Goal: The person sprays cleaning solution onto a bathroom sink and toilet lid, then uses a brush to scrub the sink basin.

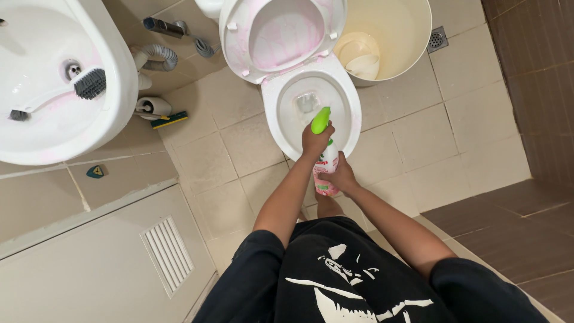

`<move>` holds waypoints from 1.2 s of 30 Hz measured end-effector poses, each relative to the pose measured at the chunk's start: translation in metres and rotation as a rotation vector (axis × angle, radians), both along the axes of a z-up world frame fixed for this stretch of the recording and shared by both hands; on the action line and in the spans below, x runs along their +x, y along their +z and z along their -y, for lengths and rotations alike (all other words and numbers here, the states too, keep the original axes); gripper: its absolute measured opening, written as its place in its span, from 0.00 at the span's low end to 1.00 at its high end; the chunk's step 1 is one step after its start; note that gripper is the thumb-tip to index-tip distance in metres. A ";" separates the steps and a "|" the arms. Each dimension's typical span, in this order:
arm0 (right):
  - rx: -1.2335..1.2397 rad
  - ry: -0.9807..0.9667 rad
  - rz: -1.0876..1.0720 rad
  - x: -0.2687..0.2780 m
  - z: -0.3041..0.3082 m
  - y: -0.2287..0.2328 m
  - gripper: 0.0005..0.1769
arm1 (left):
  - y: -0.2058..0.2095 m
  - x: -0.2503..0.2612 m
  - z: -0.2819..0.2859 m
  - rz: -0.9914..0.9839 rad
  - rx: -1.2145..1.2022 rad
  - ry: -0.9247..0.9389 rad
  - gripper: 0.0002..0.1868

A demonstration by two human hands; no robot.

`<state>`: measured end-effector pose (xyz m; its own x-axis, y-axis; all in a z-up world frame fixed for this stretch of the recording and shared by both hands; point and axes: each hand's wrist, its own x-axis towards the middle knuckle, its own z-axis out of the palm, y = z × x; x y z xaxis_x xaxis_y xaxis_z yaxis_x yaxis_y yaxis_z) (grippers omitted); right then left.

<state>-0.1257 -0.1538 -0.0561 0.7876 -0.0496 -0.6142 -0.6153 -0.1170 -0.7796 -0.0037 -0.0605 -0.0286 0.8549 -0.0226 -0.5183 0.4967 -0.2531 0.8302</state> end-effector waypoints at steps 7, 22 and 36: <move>0.126 0.053 -0.030 0.047 0.019 -0.006 0.44 | -0.004 0.040 0.006 0.033 0.009 0.043 0.15; 0.133 -0.073 -0.160 0.031 0.020 -0.034 0.42 | -0.050 0.047 0.025 -0.136 -0.031 -0.115 0.14; 0.118 -0.108 -0.119 -0.008 0.040 -0.050 0.43 | -0.044 0.003 0.048 0.089 0.123 -0.147 0.16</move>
